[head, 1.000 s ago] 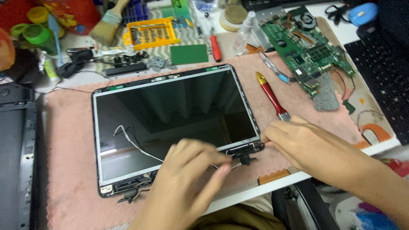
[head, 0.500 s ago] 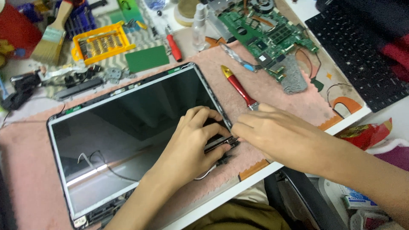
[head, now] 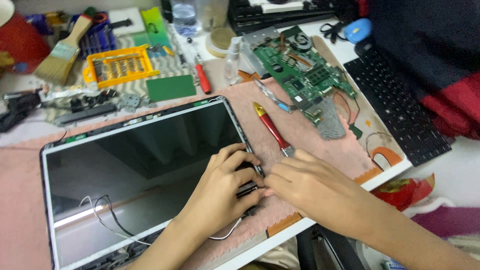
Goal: The person removes the bezel from a laptop screen, then uses a screwdriver to remove screws from the screen assembly. They disconnect a cable and remove a small metal bracket from the bottom of the screen.
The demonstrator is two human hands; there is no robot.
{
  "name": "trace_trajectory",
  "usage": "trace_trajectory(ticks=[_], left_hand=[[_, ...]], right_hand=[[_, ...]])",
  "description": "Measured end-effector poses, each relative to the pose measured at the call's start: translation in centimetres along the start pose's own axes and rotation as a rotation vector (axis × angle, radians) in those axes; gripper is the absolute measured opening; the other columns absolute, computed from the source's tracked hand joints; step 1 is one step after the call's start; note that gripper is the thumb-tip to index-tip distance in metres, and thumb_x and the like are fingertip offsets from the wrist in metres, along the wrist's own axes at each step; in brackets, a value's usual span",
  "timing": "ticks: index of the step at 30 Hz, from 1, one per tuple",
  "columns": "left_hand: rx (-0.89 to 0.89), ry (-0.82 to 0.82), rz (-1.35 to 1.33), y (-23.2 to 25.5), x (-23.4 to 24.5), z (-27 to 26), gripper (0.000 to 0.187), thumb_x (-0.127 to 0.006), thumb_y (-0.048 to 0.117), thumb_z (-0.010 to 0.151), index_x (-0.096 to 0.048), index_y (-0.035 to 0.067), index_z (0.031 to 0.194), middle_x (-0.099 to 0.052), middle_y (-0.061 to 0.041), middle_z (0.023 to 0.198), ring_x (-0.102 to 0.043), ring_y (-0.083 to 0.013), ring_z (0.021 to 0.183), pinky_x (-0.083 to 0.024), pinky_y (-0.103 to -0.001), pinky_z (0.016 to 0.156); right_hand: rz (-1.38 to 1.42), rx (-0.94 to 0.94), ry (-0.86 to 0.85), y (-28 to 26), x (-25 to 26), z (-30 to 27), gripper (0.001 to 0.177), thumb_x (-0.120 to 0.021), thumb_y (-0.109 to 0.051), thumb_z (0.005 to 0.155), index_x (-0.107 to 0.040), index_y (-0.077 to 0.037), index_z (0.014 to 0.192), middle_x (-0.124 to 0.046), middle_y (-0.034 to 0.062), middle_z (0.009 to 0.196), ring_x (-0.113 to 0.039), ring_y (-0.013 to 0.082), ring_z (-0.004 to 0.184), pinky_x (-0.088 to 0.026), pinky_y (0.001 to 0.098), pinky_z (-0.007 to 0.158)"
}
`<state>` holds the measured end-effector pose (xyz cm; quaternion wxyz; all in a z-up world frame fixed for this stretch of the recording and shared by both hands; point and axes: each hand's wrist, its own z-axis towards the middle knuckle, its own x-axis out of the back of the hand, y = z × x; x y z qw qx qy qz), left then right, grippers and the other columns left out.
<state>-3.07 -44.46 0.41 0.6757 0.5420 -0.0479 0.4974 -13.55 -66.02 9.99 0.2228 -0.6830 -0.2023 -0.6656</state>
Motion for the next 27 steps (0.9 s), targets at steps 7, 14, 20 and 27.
trace_trajectory(ticks=[7, 14, 20, 27], left_hand=[[-0.005, -0.013, -0.019, 0.2, 0.1, -0.5, 0.017, -0.085, 0.031, 0.103, -0.082, 0.014, 0.102, -0.073, -0.005, 0.138, -0.054, -0.0385, 0.153, -0.050, -0.054, 0.113], [-0.038, -0.039, 0.109, 0.6, 0.1, -0.6, 0.025, -0.077, 0.030, 0.111, -0.075, 0.007, 0.104, -0.070, -0.010, 0.143, -0.053, -0.0418, 0.151, -0.051, -0.055, 0.102], [-0.012, -0.055, -0.084, 0.5, 1.0, -0.8, 0.015, -0.079, 0.020, 0.103, -0.076, 0.009, 0.112, -0.074, -0.012, 0.144, -0.051, -0.0454, 0.159, -0.046, -0.059, 0.124], [-0.048, -0.039, -0.042, 0.1, 0.8, -0.9, 0.038, -0.074, 0.016, 0.094, -0.077, 0.002, 0.129, -0.075, -0.013, 0.143, -0.055, -0.0442, 0.156, -0.047, -0.057, 0.125]], right_hand=[[-0.111, -0.134, 0.078, 1.2, -0.5, -0.8, 0.030, -0.072, -0.031, 0.115, -0.067, -0.014, 0.090, -0.066, 0.0037, 0.084, -0.063, 0.0320, 0.073, -0.049, 0.0474, 0.080], [-0.067, -0.183, 0.027, 0.6, -1.4, 0.4, 0.035, -0.072, -0.035, 0.116, -0.069, -0.015, 0.088, -0.071, 0.0049, 0.078, -0.065, 0.0348, 0.067, -0.051, 0.0483, 0.080], [-0.066, -0.211, -0.012, 0.4, -1.8, 0.8, 0.034, -0.069, -0.036, 0.118, -0.069, -0.016, 0.090, -0.074, 0.0051, 0.081, -0.069, 0.0351, 0.070, -0.054, 0.0467, 0.086], [-0.275, -0.338, -0.184, 0.0, -2.2, 1.2, 0.058, -0.058, -0.053, 0.123, -0.080, -0.016, 0.083, -0.079, 0.0099, 0.073, -0.077, 0.0450, 0.070, -0.062, 0.0565, 0.074]])
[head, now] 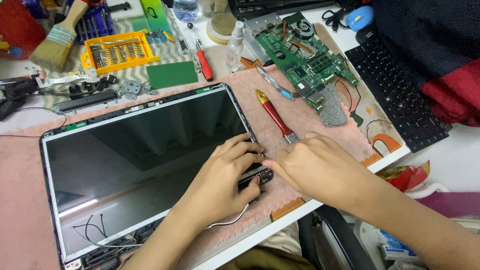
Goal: The person removes the bezel from a laptop screen, then uses a screwdriver to remove screws from the screen assembly. They disconnect a cable and remove a small metal bracket from the bottom of the screen.
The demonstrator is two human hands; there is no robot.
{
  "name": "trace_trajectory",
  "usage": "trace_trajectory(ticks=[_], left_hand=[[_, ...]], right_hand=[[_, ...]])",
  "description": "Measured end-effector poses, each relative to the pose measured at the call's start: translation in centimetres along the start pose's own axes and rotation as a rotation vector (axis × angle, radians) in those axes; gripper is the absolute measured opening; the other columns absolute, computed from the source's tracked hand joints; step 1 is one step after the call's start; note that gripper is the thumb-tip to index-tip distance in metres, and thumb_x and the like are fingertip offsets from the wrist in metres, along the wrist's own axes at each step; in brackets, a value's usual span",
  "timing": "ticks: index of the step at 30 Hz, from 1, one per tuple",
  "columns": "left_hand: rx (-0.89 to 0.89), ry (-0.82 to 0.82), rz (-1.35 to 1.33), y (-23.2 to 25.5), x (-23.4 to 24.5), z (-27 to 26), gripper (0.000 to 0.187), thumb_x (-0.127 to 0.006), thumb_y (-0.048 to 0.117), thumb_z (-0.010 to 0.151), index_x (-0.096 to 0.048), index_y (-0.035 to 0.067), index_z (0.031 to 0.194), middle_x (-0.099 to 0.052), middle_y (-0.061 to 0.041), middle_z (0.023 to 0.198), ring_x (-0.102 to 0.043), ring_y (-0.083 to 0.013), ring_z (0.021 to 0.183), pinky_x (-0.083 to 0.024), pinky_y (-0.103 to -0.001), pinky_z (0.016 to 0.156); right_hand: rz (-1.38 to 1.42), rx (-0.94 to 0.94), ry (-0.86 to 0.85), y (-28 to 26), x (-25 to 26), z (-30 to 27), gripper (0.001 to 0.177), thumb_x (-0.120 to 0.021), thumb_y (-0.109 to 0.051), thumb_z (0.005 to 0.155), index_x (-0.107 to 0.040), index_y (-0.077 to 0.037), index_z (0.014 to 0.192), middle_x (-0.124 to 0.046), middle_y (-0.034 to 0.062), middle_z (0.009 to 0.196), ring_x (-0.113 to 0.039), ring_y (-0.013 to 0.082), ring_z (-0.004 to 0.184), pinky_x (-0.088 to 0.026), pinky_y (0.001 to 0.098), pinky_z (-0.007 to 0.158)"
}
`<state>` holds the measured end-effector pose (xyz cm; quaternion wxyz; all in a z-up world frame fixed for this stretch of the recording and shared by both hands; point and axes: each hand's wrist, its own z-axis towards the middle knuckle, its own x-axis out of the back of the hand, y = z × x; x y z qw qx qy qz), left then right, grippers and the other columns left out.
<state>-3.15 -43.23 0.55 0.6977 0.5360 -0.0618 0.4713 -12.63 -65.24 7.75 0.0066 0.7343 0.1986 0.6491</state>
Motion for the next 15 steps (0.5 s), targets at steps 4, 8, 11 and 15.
trace_trajectory(ticks=[4, 8, 11, 15], left_hand=[[0.026, -0.025, 0.011, 0.3, 0.3, 0.1, 0.033, -0.073, 0.018, 0.097, -0.080, 0.004, 0.126, -0.075, -0.011, 0.143, -0.054, -0.0431, 0.157, -0.048, -0.058, 0.124], [0.020, -0.019, 0.013, 0.3, 0.2, 0.0, 0.032, -0.074, 0.019, 0.098, -0.082, 0.005, 0.125, -0.075, -0.012, 0.142, -0.056, -0.0421, 0.155, -0.048, -0.057, 0.123], [0.022, -0.017, 0.014, 0.4, 0.3, 0.1, 0.029, -0.073, 0.019, 0.099, -0.081, 0.008, 0.124, -0.074, -0.010, 0.143, -0.056, -0.0424, 0.156, -0.048, -0.058, 0.122], [0.016, -0.020, 0.023, 0.3, 0.4, 0.1, 0.030, -0.074, 0.019, 0.098, -0.082, 0.008, 0.125, -0.076, -0.009, 0.142, -0.056, -0.0416, 0.154, -0.048, -0.056, 0.123]], right_hand=[[0.032, 0.097, 0.080, 0.4, -1.7, 0.1, 0.046, -0.063, -0.046, 0.121, -0.081, -0.017, 0.090, -0.078, 0.0075, 0.078, -0.074, 0.0408, 0.071, -0.058, 0.0535, 0.080], [-0.018, 0.241, 0.080, 0.9, -1.9, -0.1, 0.037, -0.060, -0.037, 0.124, -0.076, -0.019, 0.096, -0.075, 0.0017, 0.084, -0.074, 0.0306, 0.077, -0.055, 0.0497, 0.089], [0.012, 0.324, 0.109, 1.3, -1.9, -0.1, 0.035, -0.063, -0.032, 0.123, -0.077, -0.019, 0.093, -0.073, 0.0015, 0.085, -0.072, 0.0323, 0.081, -0.053, 0.0514, 0.083], [0.171, 0.264, 0.114, 1.1, -1.1, 0.1, 0.032, -0.067, -0.029, 0.120, -0.066, -0.015, 0.091, -0.072, 0.0068, 0.081, -0.072, 0.0347, 0.078, -0.055, 0.0485, 0.093]])
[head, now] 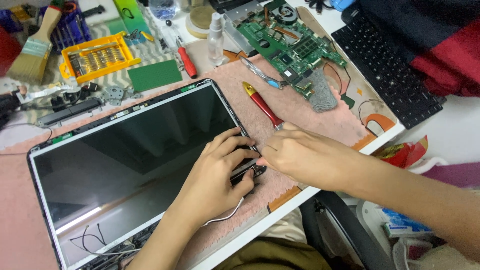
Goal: The person removes the bezel from a laptop screen, then uses a screwdriver to remove screws from the screen assembly. They disconnect a cable and remove a small metal bracket from the bottom of the screen.
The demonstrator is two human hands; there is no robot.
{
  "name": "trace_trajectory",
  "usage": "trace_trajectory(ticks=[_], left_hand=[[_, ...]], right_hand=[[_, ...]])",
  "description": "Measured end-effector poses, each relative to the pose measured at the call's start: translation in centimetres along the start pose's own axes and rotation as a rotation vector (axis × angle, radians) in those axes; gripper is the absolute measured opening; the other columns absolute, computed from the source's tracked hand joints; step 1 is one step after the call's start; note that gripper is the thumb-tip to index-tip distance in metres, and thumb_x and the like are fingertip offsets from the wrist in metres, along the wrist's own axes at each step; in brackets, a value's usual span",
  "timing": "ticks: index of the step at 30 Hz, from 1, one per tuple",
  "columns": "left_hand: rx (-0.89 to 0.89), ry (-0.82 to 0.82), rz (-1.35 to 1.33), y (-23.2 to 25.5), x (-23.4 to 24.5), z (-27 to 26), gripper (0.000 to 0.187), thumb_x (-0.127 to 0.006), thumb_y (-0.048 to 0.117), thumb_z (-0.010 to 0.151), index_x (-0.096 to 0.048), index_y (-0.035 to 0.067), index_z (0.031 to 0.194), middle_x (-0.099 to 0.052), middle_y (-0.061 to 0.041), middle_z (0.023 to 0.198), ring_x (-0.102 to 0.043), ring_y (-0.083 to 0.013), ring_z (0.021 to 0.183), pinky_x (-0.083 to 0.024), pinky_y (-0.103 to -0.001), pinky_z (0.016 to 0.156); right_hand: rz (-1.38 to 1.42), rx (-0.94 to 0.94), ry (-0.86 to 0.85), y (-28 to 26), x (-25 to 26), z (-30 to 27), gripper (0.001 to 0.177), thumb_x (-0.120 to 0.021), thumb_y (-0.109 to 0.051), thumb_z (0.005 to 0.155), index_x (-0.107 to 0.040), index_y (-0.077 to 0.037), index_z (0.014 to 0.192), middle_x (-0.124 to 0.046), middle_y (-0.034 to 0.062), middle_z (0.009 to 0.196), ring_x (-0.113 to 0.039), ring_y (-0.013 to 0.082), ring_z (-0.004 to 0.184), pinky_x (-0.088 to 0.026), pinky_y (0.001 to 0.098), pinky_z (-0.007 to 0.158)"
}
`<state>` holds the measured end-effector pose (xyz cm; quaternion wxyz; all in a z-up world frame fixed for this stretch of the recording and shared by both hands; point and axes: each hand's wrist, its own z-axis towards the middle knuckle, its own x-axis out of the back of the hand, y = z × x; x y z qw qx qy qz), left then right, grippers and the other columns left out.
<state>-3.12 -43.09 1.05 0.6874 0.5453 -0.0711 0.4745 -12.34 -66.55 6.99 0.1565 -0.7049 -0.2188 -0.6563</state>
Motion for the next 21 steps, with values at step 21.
trace_trajectory(ticks=[21], left_hand=[[0.000, 0.021, -0.011, 0.2, -0.1, 0.1, 0.021, -0.082, 0.029, 0.104, -0.083, 0.015, 0.120, -0.074, -0.007, 0.142, -0.057, -0.0435, 0.154, -0.047, -0.058, 0.119]], right_hand=[[-0.098, -0.090, -0.051, 1.3, -2.2, 0.7, 0.044, -0.072, -0.059, 0.115, -0.075, -0.018, 0.098, -0.082, 0.0033, 0.081, -0.079, 0.0353, 0.080, -0.051, 0.0509, 0.093]])
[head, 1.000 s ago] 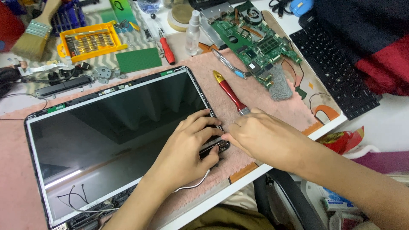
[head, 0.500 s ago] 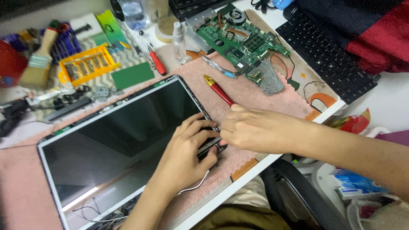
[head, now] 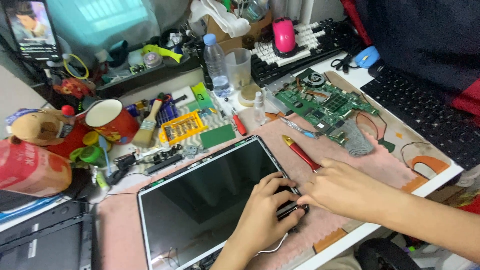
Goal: The person removes the bezel from a laptop screen, then uses a screwdriver to remove screws from the screen assembly. They disconnect a cable and remove a small metal bracket from the bottom of the screen.
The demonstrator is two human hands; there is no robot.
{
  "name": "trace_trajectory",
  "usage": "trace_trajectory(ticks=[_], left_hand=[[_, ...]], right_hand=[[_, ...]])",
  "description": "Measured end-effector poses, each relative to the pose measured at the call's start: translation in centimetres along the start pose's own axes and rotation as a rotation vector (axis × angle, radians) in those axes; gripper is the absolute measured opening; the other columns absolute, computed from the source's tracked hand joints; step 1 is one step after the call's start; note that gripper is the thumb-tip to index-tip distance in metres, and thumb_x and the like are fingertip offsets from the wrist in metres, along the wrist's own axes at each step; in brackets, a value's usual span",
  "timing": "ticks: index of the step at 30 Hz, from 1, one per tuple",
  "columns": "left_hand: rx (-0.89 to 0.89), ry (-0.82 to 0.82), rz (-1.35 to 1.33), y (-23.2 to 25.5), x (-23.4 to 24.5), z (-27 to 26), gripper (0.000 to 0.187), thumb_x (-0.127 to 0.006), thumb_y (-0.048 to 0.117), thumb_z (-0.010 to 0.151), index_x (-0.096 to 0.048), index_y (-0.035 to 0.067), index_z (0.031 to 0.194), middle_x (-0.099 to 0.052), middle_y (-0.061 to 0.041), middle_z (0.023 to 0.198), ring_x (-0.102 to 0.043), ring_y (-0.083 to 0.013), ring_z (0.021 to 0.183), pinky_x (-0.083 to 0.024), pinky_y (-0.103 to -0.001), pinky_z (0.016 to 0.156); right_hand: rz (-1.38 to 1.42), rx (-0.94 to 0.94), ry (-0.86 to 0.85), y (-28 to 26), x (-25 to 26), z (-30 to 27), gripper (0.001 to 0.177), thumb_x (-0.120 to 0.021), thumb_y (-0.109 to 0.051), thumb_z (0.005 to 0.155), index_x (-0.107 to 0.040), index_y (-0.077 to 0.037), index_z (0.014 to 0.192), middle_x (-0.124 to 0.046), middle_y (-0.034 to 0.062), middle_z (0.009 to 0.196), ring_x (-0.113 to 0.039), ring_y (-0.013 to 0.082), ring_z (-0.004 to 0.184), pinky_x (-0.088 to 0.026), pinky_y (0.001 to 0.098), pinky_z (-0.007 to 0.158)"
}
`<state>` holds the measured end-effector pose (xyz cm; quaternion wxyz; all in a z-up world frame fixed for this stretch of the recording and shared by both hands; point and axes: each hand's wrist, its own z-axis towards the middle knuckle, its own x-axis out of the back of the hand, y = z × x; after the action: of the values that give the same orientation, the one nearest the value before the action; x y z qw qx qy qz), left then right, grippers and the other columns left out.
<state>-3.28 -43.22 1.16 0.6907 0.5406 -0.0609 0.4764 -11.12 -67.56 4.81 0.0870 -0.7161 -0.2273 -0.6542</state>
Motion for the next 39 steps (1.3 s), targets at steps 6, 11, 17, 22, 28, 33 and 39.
trace_trajectory(ticks=[6, 11, 17, 22, 28, 33, 39], left_hand=[[0.105, -0.036, -0.022, 0.2, -0.3, 0.3, 0.017, -0.085, 0.030, 0.103, -0.088, 0.021, 0.117, -0.075, -0.003, 0.144, -0.053, -0.0396, 0.159, -0.045, -0.058, 0.121], [0.096, 0.001, 0.011, -0.1, -0.6, 0.2, 0.022, -0.083, 0.041, 0.104, -0.088, 0.021, 0.111, -0.076, -0.003, 0.141, -0.058, -0.0396, 0.153, -0.047, -0.058, 0.113], [0.052, 0.038, 0.014, -0.1, -0.8, 0.1, 0.020, -0.083, 0.035, 0.105, -0.088, 0.017, 0.113, -0.076, -0.005, 0.137, -0.059, -0.0417, 0.154, -0.049, -0.058, 0.117], [0.022, 0.060, 0.019, -0.3, -1.0, -0.1, 0.018, -0.084, 0.034, 0.104, -0.088, 0.019, 0.114, -0.076, -0.004, 0.139, -0.060, -0.0413, 0.155, -0.051, -0.056, 0.120], [0.045, 0.036, 0.025, -0.3, -1.1, -0.2, 0.023, -0.083, 0.035, 0.104, -0.087, 0.013, 0.111, -0.075, -0.006, 0.140, -0.058, -0.0415, 0.156, -0.050, -0.057, 0.116], [0.004, 0.055, 0.030, -0.5, -1.1, -0.3, 0.019, -0.082, 0.035, 0.106, -0.088, 0.020, 0.117, -0.075, -0.005, 0.140, -0.061, -0.0417, 0.154, -0.052, -0.056, 0.118], [0.021, 0.034, 0.022, -0.2, -0.9, -0.3, 0.023, -0.078, 0.036, 0.108, -0.087, 0.016, 0.117, -0.075, -0.006, 0.142, -0.059, -0.0429, 0.157, -0.051, -0.057, 0.118]], right_hand=[[0.184, 0.063, -0.064, -0.1, 2.2, -0.9, 0.010, -0.076, -0.019, 0.101, -0.066, -0.020, 0.101, -0.074, 0.0006, 0.099, -0.073, 0.0295, 0.092, -0.050, 0.0473, 0.091], [0.002, -0.052, -0.037, -0.2, 0.1, -0.5, 0.049, -0.076, -0.072, 0.107, -0.073, -0.024, 0.105, -0.081, 0.0019, 0.094, -0.079, 0.0322, 0.095, -0.051, 0.0499, 0.088], [0.088, 0.025, 0.031, 0.1, -0.1, -0.6, 0.031, -0.068, -0.048, 0.116, -0.070, -0.022, 0.098, -0.077, 0.0001, 0.090, -0.075, 0.0306, 0.088, -0.055, 0.0484, 0.090], [0.240, 0.042, -0.085, 0.1, 1.7, -0.8, 0.009, -0.065, -0.027, 0.111, -0.066, -0.027, 0.102, -0.076, -0.0054, 0.104, -0.072, 0.0234, 0.099, -0.050, 0.0455, 0.091], [-0.031, -0.018, -0.011, -0.3, -0.1, -0.4, 0.041, -0.060, -0.056, 0.119, -0.074, -0.026, 0.094, -0.083, -0.0036, 0.086, -0.079, 0.0291, 0.086, -0.052, 0.0485, 0.088], [0.146, 0.033, -0.046, 0.3, 0.7, -1.1, 0.017, -0.070, -0.043, 0.109, -0.070, -0.027, 0.104, -0.080, -0.0029, 0.098, -0.075, 0.0278, 0.095, -0.054, 0.0479, 0.093], [-0.016, -0.075, -0.021, 0.0, -0.7, -0.8, 0.048, -0.065, -0.069, 0.112, -0.074, -0.025, 0.094, -0.082, -0.0037, 0.088, -0.079, 0.0300, 0.086, -0.057, 0.0482, 0.092]])
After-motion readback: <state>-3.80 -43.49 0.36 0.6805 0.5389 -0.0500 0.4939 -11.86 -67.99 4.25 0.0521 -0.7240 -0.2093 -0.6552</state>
